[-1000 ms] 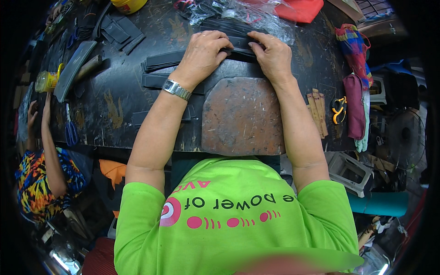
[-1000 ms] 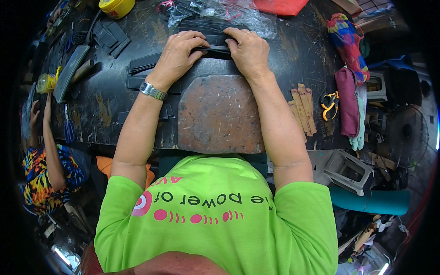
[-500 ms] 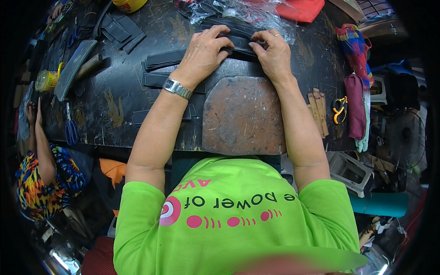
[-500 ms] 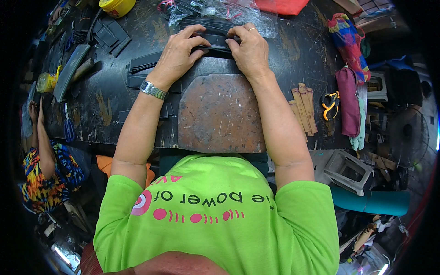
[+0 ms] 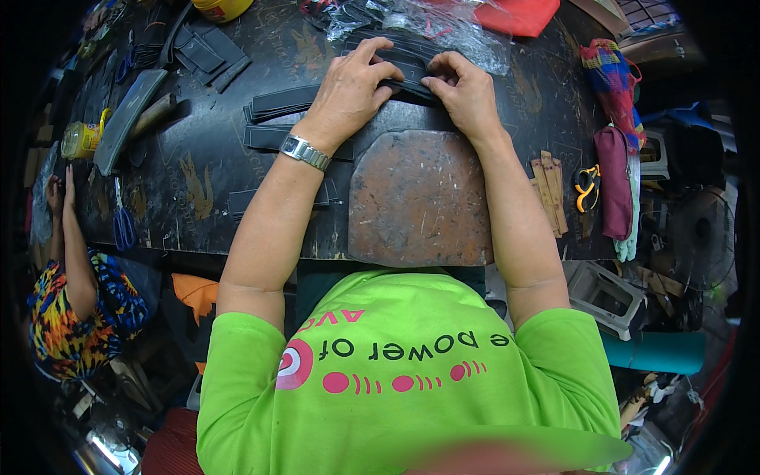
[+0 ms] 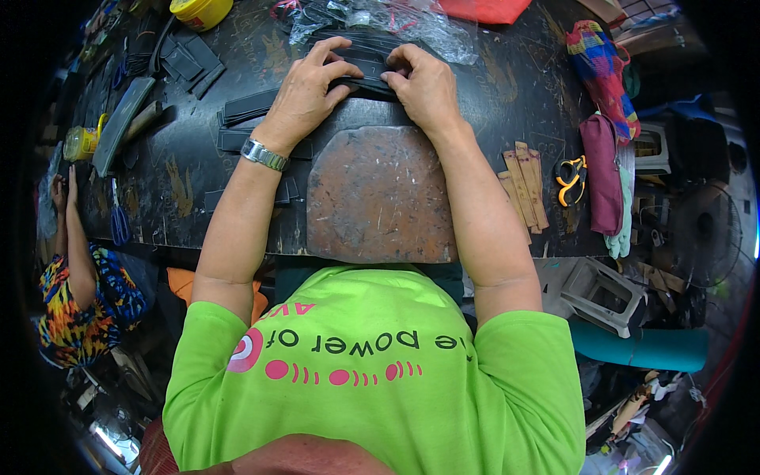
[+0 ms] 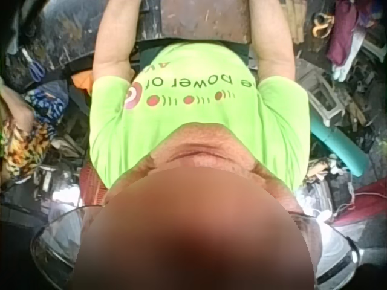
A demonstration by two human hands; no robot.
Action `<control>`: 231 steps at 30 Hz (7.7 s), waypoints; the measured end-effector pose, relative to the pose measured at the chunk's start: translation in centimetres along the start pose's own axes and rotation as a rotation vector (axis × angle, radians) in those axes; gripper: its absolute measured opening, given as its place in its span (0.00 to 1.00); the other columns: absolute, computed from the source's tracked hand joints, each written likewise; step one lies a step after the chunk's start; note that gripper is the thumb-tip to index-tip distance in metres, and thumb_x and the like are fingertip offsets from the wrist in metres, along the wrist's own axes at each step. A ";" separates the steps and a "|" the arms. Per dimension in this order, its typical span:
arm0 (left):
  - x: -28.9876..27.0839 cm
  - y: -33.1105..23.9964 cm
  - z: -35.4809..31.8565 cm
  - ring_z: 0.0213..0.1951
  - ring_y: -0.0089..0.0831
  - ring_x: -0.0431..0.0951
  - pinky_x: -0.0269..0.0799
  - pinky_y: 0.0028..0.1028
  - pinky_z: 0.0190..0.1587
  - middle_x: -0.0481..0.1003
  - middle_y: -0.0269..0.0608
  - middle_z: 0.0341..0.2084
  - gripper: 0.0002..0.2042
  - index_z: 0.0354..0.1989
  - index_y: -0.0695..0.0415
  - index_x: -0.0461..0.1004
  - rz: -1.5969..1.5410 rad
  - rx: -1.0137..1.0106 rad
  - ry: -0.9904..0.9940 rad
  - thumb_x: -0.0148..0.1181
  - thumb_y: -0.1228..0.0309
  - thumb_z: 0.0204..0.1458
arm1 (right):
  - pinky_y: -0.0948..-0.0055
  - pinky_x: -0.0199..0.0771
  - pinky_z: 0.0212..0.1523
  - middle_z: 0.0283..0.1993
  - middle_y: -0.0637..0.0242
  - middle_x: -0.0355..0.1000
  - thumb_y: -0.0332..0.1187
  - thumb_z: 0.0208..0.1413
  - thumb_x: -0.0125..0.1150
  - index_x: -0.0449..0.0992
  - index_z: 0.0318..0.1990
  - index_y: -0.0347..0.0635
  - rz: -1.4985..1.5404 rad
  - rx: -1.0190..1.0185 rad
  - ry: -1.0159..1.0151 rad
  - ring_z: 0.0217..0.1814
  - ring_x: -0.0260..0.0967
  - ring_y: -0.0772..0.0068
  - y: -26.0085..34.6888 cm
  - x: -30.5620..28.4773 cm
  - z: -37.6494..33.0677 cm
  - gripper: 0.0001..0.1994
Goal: The person sorts and stacks small black rectangular pieces on a workbench, then uses a wooden ruler to measure and align them. The person repeatedly picks up, aligns, and stacks the pieces, occasionally adjusting their position with the ruler.
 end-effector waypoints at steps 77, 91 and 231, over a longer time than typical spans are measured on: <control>-0.2 -0.1 0.1 0.47 0.36 0.77 0.65 0.37 0.57 0.82 0.37 0.41 0.18 0.56 0.46 0.78 -0.052 0.060 0.022 0.65 0.66 0.56 | 0.71 0.75 0.50 0.43 0.63 0.80 0.32 0.56 0.70 0.80 0.50 0.40 -0.009 -0.033 0.241 0.46 0.75 0.72 1.3 -1.7 -0.9 0.15; -0.3 0.0 0.3 0.54 0.39 0.75 0.67 0.37 0.60 0.77 0.38 0.50 0.15 0.51 0.50 0.80 -0.055 0.041 0.067 0.68 0.68 0.54 | 0.68 0.75 0.43 0.32 0.61 0.76 0.28 0.53 0.70 0.82 0.50 0.43 -0.167 0.324 0.145 0.35 0.74 0.69 -4.2 -7.7 0.5 0.15; -0.7 1.0 4.0 0.46 0.43 0.79 0.75 0.40 0.50 0.77 0.39 0.38 0.12 0.46 0.51 0.78 0.184 0.060 0.056 0.66 0.70 0.53 | 0.56 0.75 0.49 0.43 0.59 0.77 0.30 0.47 0.72 0.78 0.43 0.45 -0.229 -0.130 -0.154 0.50 0.75 0.51 -0.7 0.4 1.5 0.14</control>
Point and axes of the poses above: each hand's wrist, its own z-axis towards the middle knuckle, its own x-axis out of the palm, y = z × x, the point moved 1 cm from there along z, towards the middle knuckle
